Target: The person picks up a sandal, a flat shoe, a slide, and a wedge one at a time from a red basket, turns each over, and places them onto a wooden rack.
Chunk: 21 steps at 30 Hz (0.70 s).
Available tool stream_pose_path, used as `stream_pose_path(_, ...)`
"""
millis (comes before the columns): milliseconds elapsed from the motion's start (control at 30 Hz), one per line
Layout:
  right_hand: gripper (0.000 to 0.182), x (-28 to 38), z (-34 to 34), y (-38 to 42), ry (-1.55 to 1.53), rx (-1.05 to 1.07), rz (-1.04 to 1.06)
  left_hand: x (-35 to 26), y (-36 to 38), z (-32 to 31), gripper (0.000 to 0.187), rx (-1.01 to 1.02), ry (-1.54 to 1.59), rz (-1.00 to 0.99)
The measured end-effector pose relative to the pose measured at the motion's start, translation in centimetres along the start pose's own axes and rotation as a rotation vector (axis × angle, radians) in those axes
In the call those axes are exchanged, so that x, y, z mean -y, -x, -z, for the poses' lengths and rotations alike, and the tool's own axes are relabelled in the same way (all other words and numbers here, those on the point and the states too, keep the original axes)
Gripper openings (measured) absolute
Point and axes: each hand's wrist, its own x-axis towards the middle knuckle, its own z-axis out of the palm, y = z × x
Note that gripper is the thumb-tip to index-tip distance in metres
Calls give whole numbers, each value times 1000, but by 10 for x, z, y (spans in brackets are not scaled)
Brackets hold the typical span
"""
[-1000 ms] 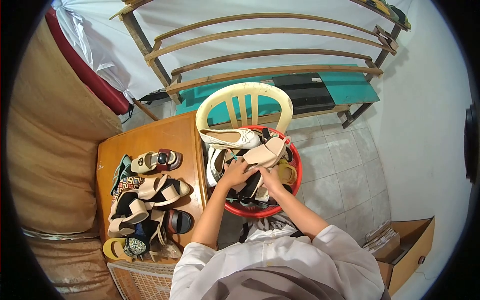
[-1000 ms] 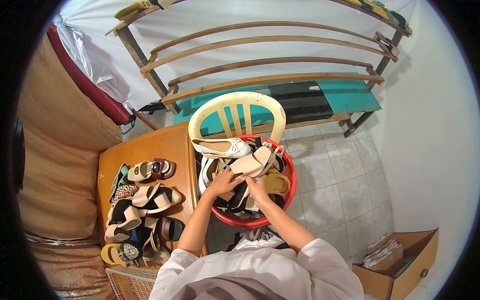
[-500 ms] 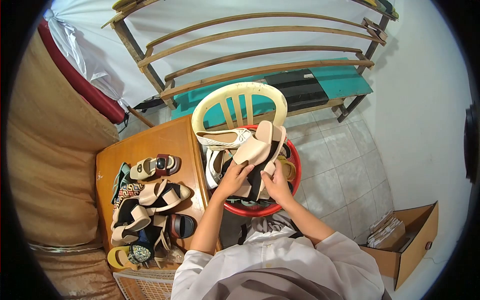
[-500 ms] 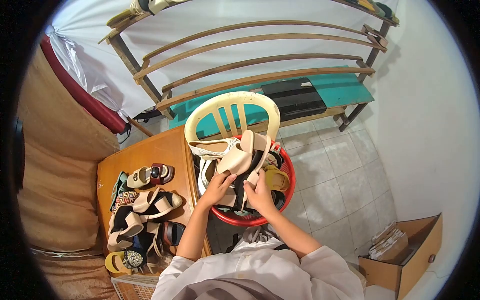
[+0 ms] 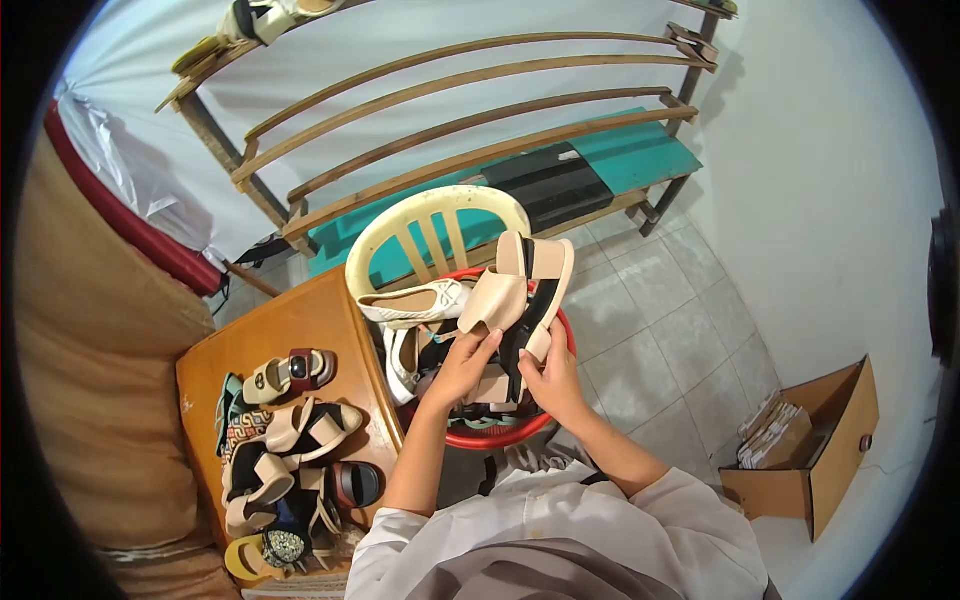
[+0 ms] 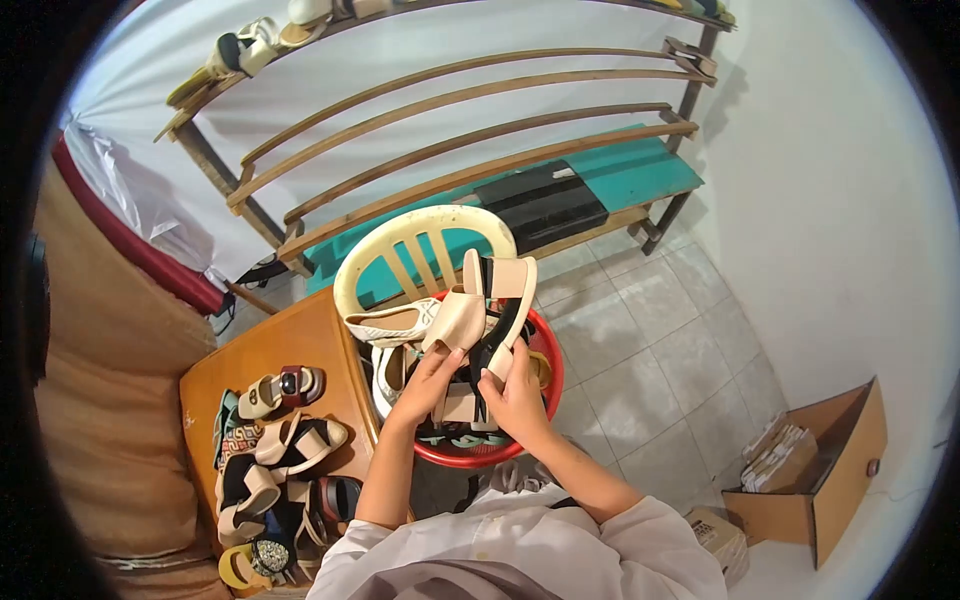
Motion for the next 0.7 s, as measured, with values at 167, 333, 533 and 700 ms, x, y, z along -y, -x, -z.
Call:
stream_pose_path(167, 55, -5, 40, -5, -15, -55, -75, -25, -21, -17, 40, 224, 372, 340)
stream_pose_path(333, 54, -14, 91, -11, -187, -87, -247, -26, -54, -61, 25, 307, 332, 275)
stream_pose_path(533, 52, -42, 163, -25, -298, -240, -179, -41, -93, -156, 20, 181, 396, 204)
stream_pose_path(700, 52, -37, 246, -44, -295, -213, -228, -25, -132, -235, 31, 321, 697, 310)
